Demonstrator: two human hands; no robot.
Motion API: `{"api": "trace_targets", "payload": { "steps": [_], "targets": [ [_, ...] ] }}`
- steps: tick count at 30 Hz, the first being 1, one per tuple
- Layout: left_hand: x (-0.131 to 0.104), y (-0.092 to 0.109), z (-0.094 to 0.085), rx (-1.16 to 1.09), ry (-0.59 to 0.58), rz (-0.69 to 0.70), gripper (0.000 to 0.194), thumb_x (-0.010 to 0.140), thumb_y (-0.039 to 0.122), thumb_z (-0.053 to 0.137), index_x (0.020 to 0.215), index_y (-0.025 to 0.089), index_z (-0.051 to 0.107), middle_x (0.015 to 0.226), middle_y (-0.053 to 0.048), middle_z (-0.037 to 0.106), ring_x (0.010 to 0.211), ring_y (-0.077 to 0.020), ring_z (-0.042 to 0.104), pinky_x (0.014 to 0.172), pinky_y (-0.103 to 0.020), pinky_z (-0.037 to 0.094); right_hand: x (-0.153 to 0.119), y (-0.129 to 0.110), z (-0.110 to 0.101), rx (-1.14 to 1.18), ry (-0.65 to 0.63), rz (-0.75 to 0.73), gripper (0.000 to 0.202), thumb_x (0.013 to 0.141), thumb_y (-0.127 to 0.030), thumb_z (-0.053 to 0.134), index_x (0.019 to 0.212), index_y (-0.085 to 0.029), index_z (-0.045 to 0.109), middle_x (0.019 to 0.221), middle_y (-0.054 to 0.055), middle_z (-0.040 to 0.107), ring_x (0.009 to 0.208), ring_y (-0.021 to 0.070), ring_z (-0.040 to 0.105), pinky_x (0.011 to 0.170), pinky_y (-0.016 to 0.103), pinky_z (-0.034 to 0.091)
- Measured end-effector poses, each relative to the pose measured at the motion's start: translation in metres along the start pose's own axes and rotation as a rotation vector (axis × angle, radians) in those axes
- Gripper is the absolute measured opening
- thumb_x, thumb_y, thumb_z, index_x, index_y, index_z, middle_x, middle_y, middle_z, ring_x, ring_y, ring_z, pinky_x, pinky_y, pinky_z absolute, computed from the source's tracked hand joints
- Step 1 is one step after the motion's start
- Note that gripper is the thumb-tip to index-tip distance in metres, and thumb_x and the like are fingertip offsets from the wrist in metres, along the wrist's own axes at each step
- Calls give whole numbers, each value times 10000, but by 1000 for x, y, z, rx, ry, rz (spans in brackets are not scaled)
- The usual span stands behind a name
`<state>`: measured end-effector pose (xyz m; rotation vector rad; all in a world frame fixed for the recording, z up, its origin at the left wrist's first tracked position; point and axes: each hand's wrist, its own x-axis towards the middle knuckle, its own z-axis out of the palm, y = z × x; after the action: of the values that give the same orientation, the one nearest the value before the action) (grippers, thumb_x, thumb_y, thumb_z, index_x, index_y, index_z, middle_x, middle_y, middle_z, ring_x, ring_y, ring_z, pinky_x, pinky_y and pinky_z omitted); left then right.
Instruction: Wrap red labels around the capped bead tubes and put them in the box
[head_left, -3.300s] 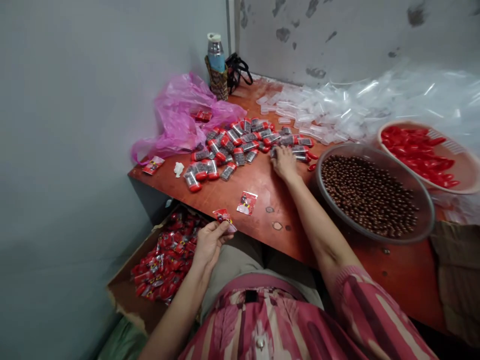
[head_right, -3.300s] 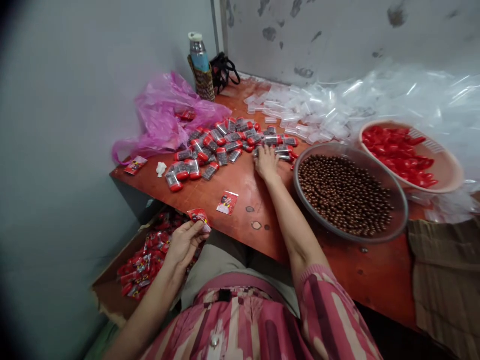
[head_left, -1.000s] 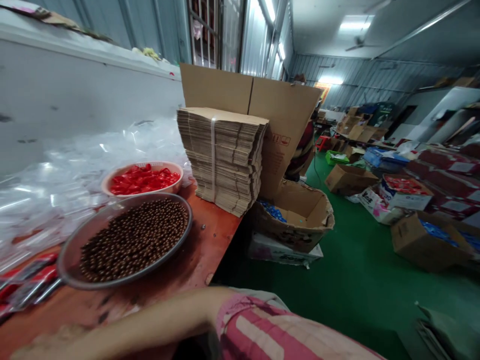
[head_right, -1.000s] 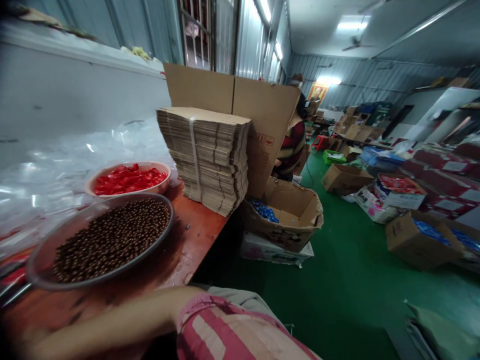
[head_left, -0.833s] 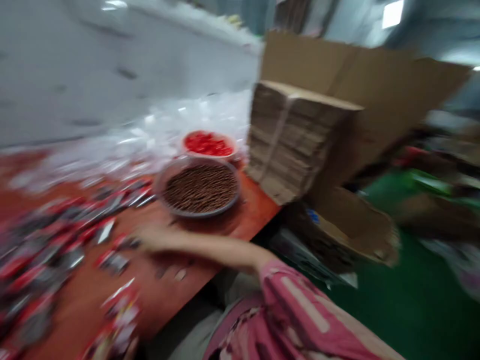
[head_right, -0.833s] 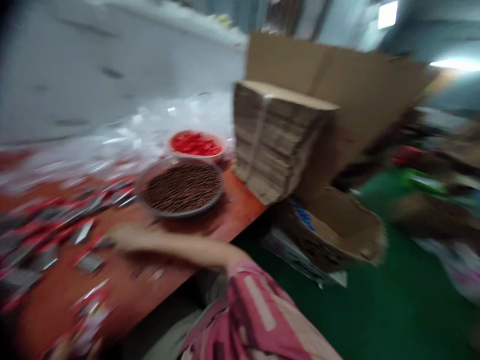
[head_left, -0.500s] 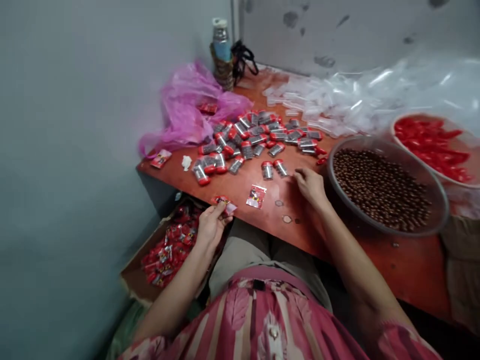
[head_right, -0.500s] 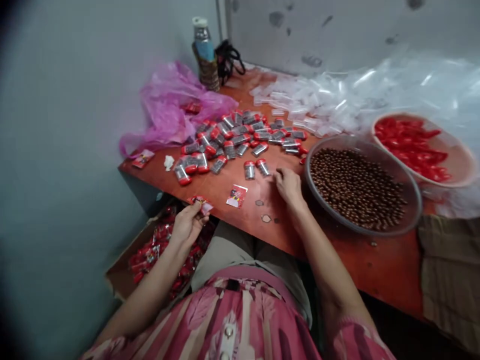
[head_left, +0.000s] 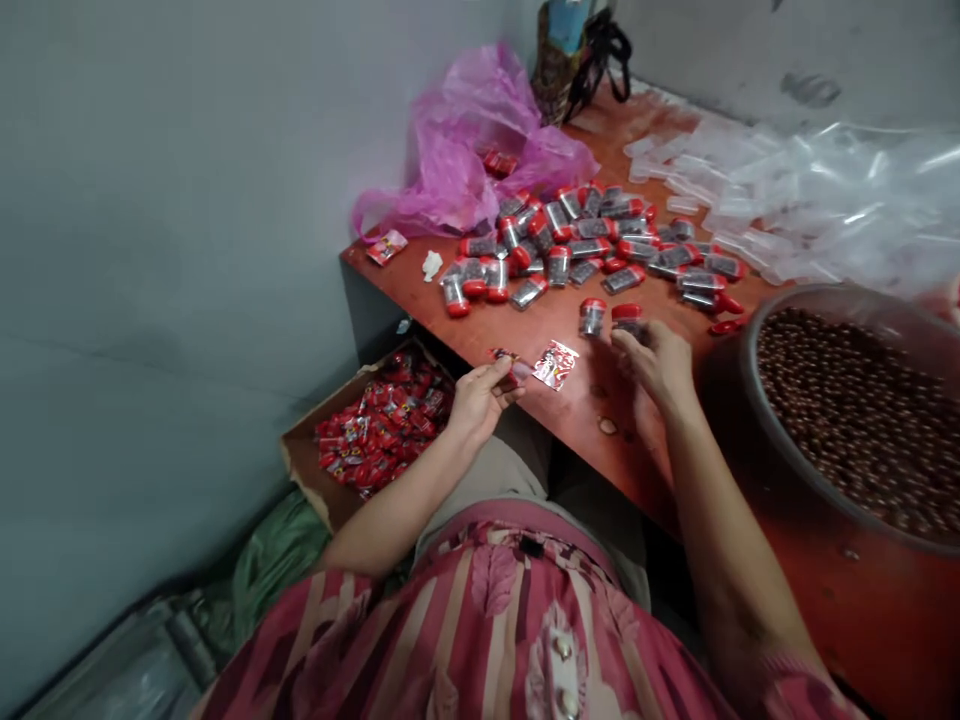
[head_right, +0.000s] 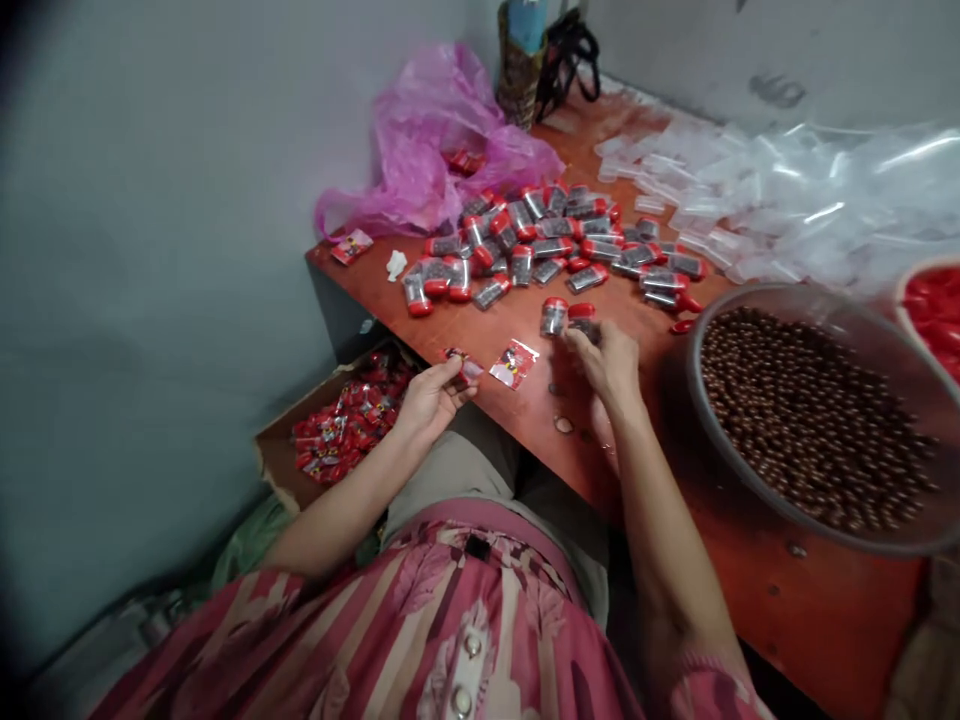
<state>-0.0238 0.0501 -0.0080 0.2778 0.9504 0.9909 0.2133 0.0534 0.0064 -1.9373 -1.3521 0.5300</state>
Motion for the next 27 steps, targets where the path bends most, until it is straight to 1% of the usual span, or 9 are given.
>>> {"api": "trace_targets", "payload": {
  "steps": [1, 2, 4, 6, 8, 12, 18, 23, 27],
  "targets": [
    [0, -2, 0, -26, 3, -11, 199, 649, 251, 753, 715, 109, 630, 650, -28, 665, 554, -110, 619, 569, -233, 525, -19, -7, 0, 164, -48, 55, 301, 781, -470, 571, 834, -175, 599, 605, 44, 615, 485, 133, 552, 495, 269, 423],
    [0, -4, -1, -49, 2, -17, 202, 655, 255, 753, 722, 112, 628, 651, -23, 662, 556, -110, 621, 576, -236, 527, -38, -14, 0, 303, -140, 88, 295, 783, -467, 576, 877, -188, 594, 636, 29, 626, 476, 128, 554, 473, 258, 429],
    [-1, -7, -1, -91, -8, -23, 203, 667, 262, 750, 737, 115, 628, 661, -20, 664, 568, -114, 627, 595, -244, 533, -74, -30, 3, 456, -263, 98, 265, 781, -443, 601, 884, -199, 597, 638, 0, 615, 481, 119, 554, 464, 243, 440],
    [-3, -11, -1, -124, -27, -25, 206, 676, 266, 747, 754, 114, 631, 677, -27, 671, 595, -123, 641, 619, -250, 538, -100, -42, 10, 512, -297, 110, 237, 787, -416, 610, 892, -203, 597, 644, -14, 597, 491, 109, 544, 464, 231, 442],
    [-5, -14, 1, -140, -57, -21, 209, 677, 267, 747, 760, 111, 635, 689, -37, 678, 619, -135, 652, 643, -260, 541, -114, -47, 18, 517, -301, 127, 226, 791, -406, 612, 879, -199, 596, 631, -19, 582, 485, 105, 530, 456, 226, 439],
    [-12, -18, 8, -113, -102, -13, 227, 662, 280, 756, 743, 108, 633, 697, -47, 685, 643, -147, 656, 679, -287, 541, -117, -41, 32, 469, -275, 109, 262, 792, -426, 611, 902, -188, 601, 639, -14, 586, 495, 109, 538, 462, 229, 454],
    [-14, -23, 15, 12, -156, 33, 307, 617, 349, 783, 721, 105, 628, 716, -56, 690, 649, -152, 652, 699, -304, 536, -117, -25, 35, 300, -236, 10, 295, 809, -445, 589, 968, -197, 605, 693, 0, 610, 552, 118, 558, 516, 240, 480],
    [-11, -28, 18, 47, -242, 18, 352, 585, 364, 800, 757, 103, 640, 740, -47, 690, 653, -131, 642, 694, -275, 515, -118, -21, 37, 311, -221, -13, 276, 816, -437, 584, 917, -182, 608, 645, -11, 588, 535, 111, 547, 511, 231, 472],
    [-13, -30, 21, 93, -253, -6, 336, 564, 343, 809, 723, 94, 648, 676, -29, 672, 584, -110, 610, 613, -243, 487, -119, -24, 37, 385, -177, 31, 268, 794, -427, 615, 900, -181, 615, 671, -1, 615, 523, 106, 555, 491, 223, 475]
  ]
}}
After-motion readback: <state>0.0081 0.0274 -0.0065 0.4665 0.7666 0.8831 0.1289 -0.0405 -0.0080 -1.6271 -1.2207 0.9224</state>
